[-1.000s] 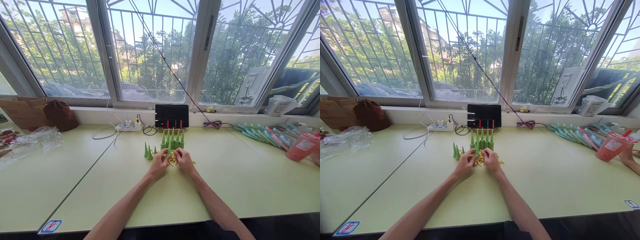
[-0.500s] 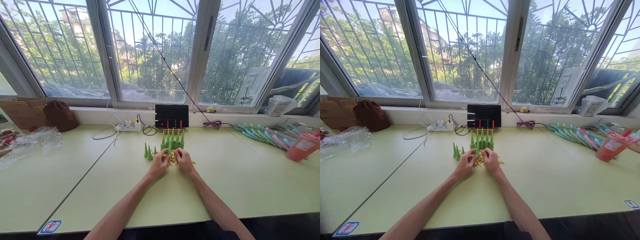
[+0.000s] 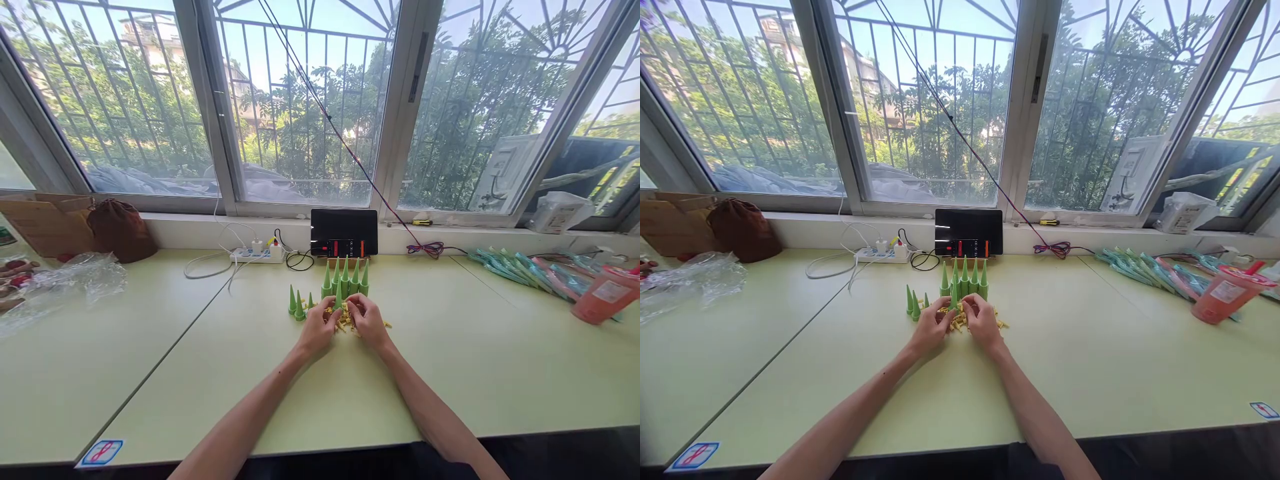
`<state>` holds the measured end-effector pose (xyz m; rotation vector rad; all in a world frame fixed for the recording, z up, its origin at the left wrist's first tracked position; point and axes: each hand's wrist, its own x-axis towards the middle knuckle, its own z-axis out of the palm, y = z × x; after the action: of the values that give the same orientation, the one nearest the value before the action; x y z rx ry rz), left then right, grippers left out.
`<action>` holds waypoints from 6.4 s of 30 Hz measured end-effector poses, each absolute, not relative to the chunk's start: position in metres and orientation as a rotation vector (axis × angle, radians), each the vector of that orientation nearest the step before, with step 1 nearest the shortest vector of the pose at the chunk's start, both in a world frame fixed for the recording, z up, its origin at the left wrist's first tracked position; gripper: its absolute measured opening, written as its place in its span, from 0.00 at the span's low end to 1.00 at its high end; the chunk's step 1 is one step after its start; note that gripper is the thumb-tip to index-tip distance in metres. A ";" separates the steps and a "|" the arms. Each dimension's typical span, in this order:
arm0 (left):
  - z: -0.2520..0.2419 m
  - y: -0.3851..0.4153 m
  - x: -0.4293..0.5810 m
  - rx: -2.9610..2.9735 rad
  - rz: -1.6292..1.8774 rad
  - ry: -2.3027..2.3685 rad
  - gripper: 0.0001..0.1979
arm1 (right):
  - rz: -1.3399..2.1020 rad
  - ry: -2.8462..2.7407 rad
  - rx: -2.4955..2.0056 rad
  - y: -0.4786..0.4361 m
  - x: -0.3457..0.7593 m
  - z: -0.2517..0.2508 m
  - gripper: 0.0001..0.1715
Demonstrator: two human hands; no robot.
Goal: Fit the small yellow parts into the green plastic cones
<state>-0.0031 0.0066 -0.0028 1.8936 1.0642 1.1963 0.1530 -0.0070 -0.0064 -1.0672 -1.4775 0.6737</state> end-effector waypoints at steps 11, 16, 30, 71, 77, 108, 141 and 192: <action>-0.005 0.007 -0.003 1.883 1.213 1.059 0.20 | 0.775 -1.421 -1.044 -0.001 0.154 -0.013 0.18; -0.004 0.005 -0.004 1.907 1.221 1.043 0.19 | 0.777 -1.445 -1.045 -0.003 0.156 -0.011 0.19; -0.004 0.004 -0.004 1.977 1.191 1.043 0.19 | 0.673 -1.509 -1.140 -0.004 0.159 -0.009 0.21; -0.001 0.004 -0.003 1.940 1.200 1.123 0.19 | 0.671 -1.484 -1.069 -0.002 0.154 -0.012 0.14; -0.001 0.003 -0.002 1.970 1.204 1.089 0.18 | 0.679 -1.481 -1.089 -0.002 0.155 -0.012 0.15; -0.004 0.005 -0.004 1.994 1.166 1.044 0.20 | 0.543 -1.587 -1.187 -0.004 0.156 -0.008 0.26; -0.005 0.005 -0.003 2.001 1.190 1.038 0.19 | 0.512 -1.554 -1.210 -0.002 0.153 -0.010 0.29; -0.003 0.004 -0.006 2.060 1.180 0.986 0.17 | 0.666 -1.521 -1.115 -0.003 0.155 -0.009 0.29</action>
<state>-0.0063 0.0042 -0.0030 2.0602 0.9856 1.1799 0.1546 -0.0028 -0.0094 -1.1153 -1.5208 0.6656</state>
